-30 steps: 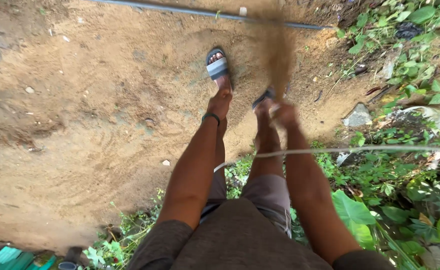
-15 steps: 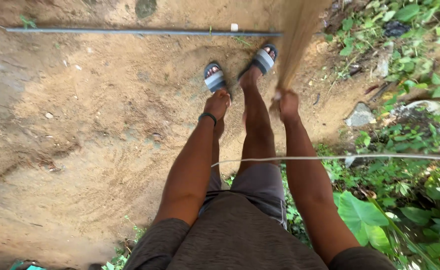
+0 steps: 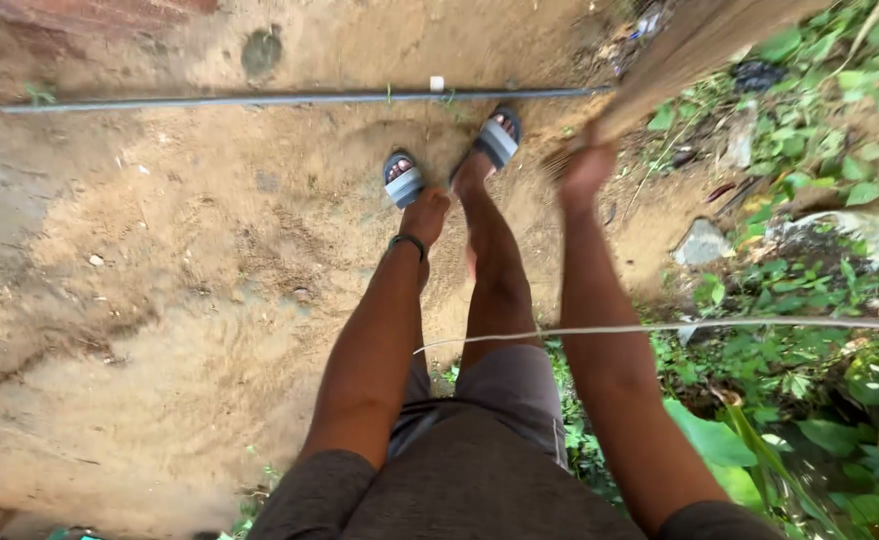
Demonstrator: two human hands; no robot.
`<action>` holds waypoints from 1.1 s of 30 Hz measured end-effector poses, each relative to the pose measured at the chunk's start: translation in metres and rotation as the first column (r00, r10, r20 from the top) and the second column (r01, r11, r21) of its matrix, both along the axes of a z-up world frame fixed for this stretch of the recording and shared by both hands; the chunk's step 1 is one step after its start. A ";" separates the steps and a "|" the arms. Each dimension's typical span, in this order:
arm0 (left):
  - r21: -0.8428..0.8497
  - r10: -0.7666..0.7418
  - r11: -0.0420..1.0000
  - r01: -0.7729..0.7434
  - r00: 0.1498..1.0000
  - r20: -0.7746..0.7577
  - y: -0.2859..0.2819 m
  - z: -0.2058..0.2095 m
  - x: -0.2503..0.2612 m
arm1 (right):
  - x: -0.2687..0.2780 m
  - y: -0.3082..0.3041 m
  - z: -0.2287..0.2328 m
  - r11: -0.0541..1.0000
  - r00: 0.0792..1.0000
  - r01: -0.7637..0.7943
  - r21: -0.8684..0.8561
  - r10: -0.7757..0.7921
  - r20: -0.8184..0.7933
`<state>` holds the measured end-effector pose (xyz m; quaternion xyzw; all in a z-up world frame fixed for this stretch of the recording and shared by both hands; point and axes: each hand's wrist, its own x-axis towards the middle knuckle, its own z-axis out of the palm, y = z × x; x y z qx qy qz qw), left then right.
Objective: Sweeping a dirt yard area with a broom to clear debris and then holding seeds in hand.
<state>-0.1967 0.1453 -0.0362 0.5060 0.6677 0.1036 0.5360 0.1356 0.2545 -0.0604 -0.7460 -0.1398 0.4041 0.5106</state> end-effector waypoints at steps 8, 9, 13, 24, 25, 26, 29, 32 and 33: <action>-0.079 -0.176 0.984 0.157 0.893 -0.415 0.068 -0.014 0.014 | -0.124 -0.002 0.033 0.372 0.329 -0.927 0.056 0.875 -0.354; -0.066 -0.166 0.986 0.152 0.892 -0.421 0.102 -0.001 0.011 | -0.107 0.028 0.015 0.366 0.323 -0.928 0.066 0.882 -0.343; -0.289 0.241 0.901 -0.324 0.927 -0.289 0.135 0.030 -0.006 | -0.041 0.095 -0.047 0.459 0.508 -0.861 -0.217 0.790 -0.342; -0.226 0.342 0.895 -0.384 0.917 -0.205 0.259 0.035 -0.062 | -0.165 0.121 -0.027 0.793 0.788 -0.605 -0.071 0.584 -0.197; -0.418 0.539 0.732 -0.538 0.832 -0.127 0.285 0.060 -0.061 | -0.180 0.126 -0.017 0.584 0.601 -0.798 -0.151 0.790 -0.120; -0.617 0.724 0.486 -0.619 0.681 -0.112 0.292 0.090 -0.058 | -0.192 0.112 0.000 0.310 0.344 -0.915 -0.260 0.934 -0.097; -0.452 0.469 0.739 -0.499 0.863 -0.185 0.257 0.081 -0.060 | -0.198 0.150 0.127 0.477 0.497 -0.867 -0.140 0.822 -0.277; -0.156 -0.046 0.988 -0.005 0.944 -0.325 0.245 -0.092 -0.086 | -0.192 0.247 0.090 0.787 0.699 -0.617 -0.005 0.545 -0.462; -0.170 -0.061 0.985 0.008 0.949 -0.308 0.250 -0.089 -0.084 | -0.176 0.237 0.057 0.864 0.737 -0.503 -0.006 0.425 -0.526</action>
